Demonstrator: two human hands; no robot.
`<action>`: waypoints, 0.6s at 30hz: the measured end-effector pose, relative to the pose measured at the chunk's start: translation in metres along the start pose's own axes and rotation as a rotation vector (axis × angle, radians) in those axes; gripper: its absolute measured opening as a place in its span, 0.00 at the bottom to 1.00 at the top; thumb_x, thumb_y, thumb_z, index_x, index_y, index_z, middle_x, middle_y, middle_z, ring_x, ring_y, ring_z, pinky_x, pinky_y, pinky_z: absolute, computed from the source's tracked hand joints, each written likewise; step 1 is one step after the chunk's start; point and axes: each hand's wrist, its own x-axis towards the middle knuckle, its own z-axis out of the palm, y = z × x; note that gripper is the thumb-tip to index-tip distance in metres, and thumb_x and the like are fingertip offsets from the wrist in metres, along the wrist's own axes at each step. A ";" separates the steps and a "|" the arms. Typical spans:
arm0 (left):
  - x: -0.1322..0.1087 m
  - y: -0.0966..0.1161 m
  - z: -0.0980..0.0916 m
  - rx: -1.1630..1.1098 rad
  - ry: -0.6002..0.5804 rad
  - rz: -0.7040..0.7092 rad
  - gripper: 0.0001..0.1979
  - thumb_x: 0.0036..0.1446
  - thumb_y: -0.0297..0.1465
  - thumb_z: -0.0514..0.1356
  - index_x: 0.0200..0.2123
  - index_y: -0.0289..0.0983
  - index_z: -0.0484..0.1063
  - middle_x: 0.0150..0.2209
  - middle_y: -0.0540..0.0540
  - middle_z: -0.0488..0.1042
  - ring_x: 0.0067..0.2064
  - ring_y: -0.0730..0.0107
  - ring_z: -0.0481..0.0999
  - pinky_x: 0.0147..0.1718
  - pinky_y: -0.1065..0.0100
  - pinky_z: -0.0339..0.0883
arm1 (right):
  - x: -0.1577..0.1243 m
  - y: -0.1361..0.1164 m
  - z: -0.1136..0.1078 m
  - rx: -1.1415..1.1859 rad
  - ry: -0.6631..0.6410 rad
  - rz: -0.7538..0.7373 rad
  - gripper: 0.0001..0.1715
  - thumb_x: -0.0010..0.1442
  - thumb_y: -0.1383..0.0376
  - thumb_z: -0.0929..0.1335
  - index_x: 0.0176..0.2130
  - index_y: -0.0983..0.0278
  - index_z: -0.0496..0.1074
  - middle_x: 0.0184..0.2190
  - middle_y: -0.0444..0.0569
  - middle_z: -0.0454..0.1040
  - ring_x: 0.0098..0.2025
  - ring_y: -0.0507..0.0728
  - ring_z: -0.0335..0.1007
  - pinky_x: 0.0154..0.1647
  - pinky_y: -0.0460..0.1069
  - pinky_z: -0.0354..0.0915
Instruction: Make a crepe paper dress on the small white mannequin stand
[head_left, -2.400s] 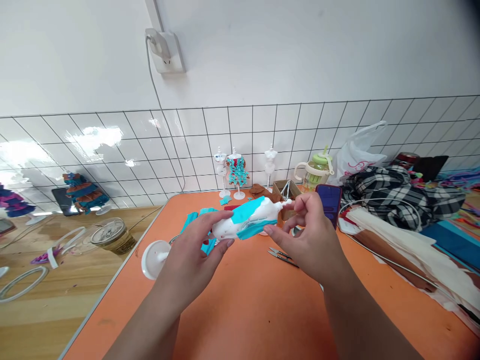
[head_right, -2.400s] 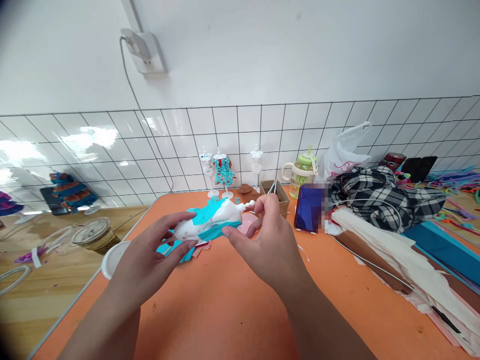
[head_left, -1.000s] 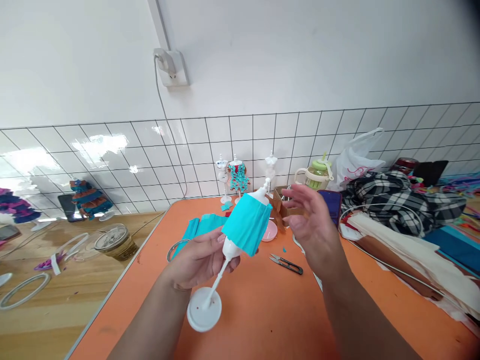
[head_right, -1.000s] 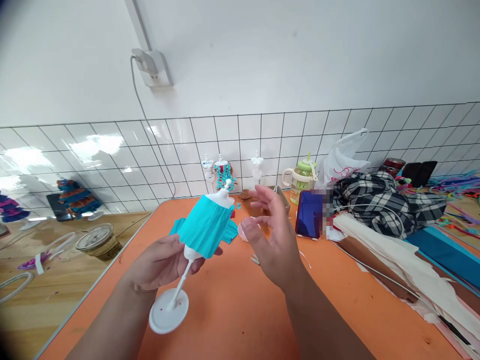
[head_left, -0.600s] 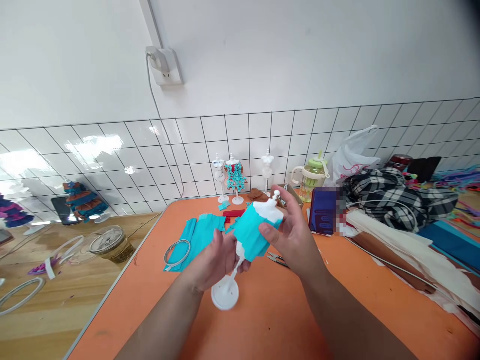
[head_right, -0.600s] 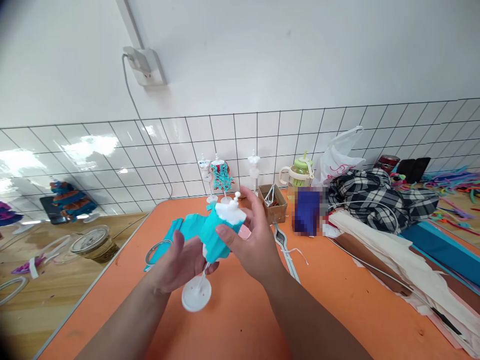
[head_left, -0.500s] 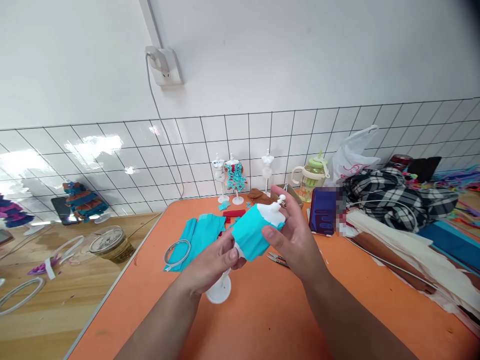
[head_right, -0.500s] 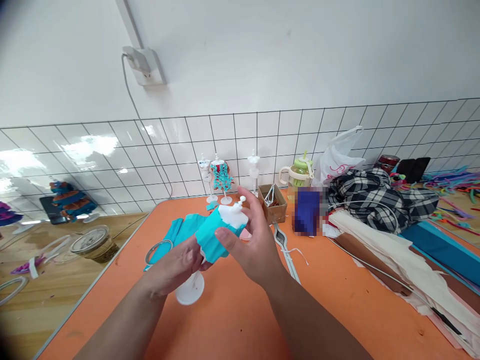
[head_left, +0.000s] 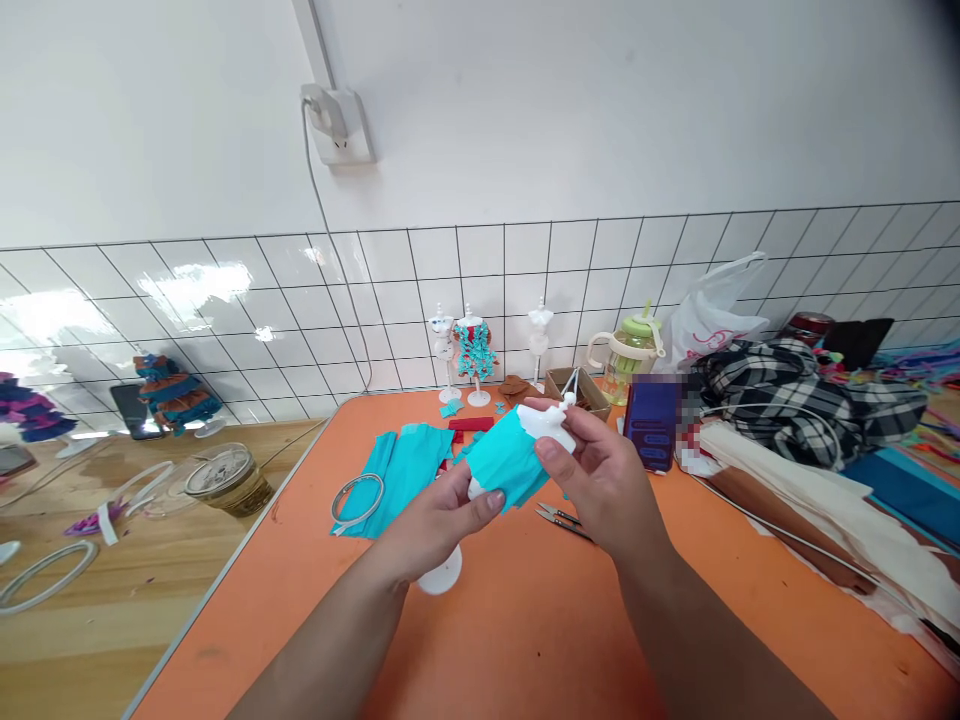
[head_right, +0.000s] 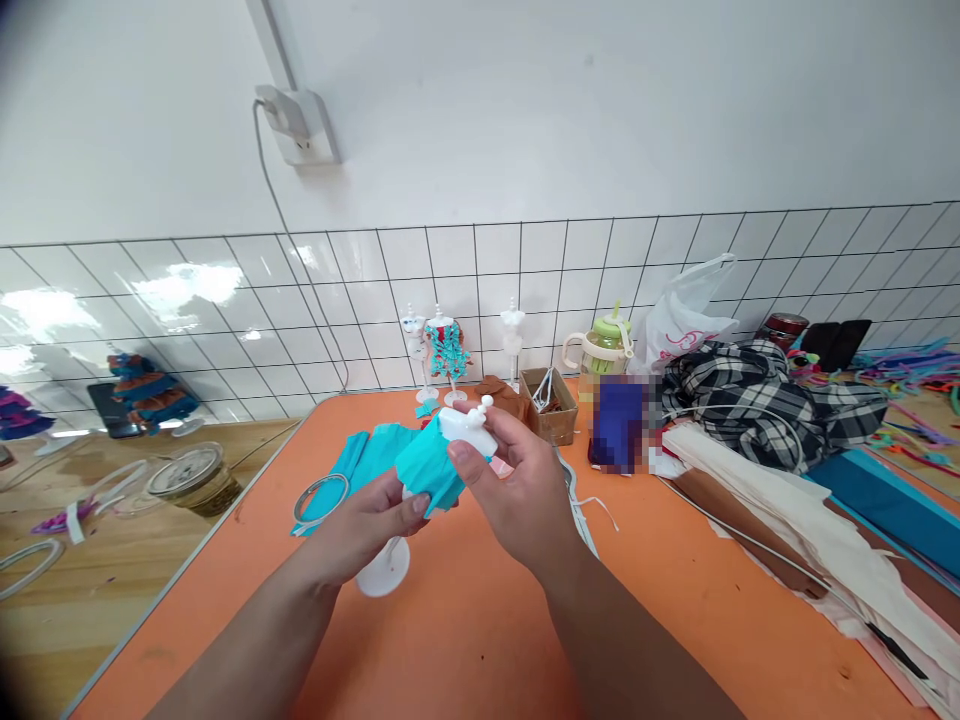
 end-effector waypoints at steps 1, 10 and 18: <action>0.001 -0.002 0.000 -0.025 -0.007 -0.004 0.17 0.55 0.46 0.61 0.36 0.38 0.68 0.27 0.51 0.64 0.27 0.74 0.59 0.27 0.69 0.53 | 0.000 -0.001 -0.001 0.001 -0.017 0.003 0.27 0.60 0.54 0.68 0.56 0.60 0.68 0.56 0.53 0.71 0.54 0.62 0.71 0.47 0.53 0.73; 0.011 -0.015 0.005 -0.238 -0.176 0.002 0.21 0.55 0.48 0.60 0.38 0.36 0.65 0.37 0.45 0.69 0.24 0.81 0.53 0.24 0.70 0.43 | -0.001 -0.006 -0.005 -0.129 0.030 0.032 0.26 0.60 0.56 0.68 0.55 0.63 0.71 0.42 0.52 0.80 0.46 0.63 0.76 0.43 0.55 0.74; 0.010 -0.022 0.010 -0.286 -0.142 0.097 0.38 0.46 0.59 0.59 0.52 0.38 0.66 0.38 0.43 0.68 0.33 0.70 0.60 0.29 0.69 0.50 | 0.000 -0.004 -0.002 -0.258 0.117 0.009 0.23 0.61 0.57 0.66 0.52 0.64 0.74 0.38 0.49 0.81 0.38 0.59 0.78 0.33 0.49 0.74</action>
